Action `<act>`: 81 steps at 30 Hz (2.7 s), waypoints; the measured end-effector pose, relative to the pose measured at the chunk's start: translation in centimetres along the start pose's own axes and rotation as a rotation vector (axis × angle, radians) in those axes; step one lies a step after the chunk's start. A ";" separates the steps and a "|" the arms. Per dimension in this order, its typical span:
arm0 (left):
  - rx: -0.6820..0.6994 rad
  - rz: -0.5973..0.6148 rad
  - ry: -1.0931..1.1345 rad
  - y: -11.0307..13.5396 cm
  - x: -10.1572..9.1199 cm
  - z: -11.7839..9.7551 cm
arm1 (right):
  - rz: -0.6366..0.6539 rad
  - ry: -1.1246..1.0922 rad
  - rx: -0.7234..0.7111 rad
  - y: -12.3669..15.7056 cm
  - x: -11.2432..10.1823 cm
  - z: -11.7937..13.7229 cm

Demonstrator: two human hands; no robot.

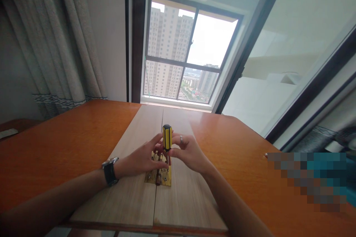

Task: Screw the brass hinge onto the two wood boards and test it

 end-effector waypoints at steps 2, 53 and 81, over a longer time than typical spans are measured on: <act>-0.022 0.006 -0.005 -0.1 0.0 0.3 | -0.051 0.033 -0.019 -0.1 -0.4 0.2; -0.095 0.100 0.220 -0.6 1.1 1.7 | 0.164 -0.247 0.134 1.0 1.7 -1.1; -0.095 0.186 0.225 -0.2 1.8 0.7 | 0.258 -0.268 0.097 0.7 2.5 0.3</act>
Point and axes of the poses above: each hand's wrist, its own y-axis away from the middle knuckle, its own x-axis out of the palm, z = x × y, the point moved 10 cm from there along -y, towards the middle knuckle, and after that the axes turned 9 degrees about -x, right-handed, at the moved point
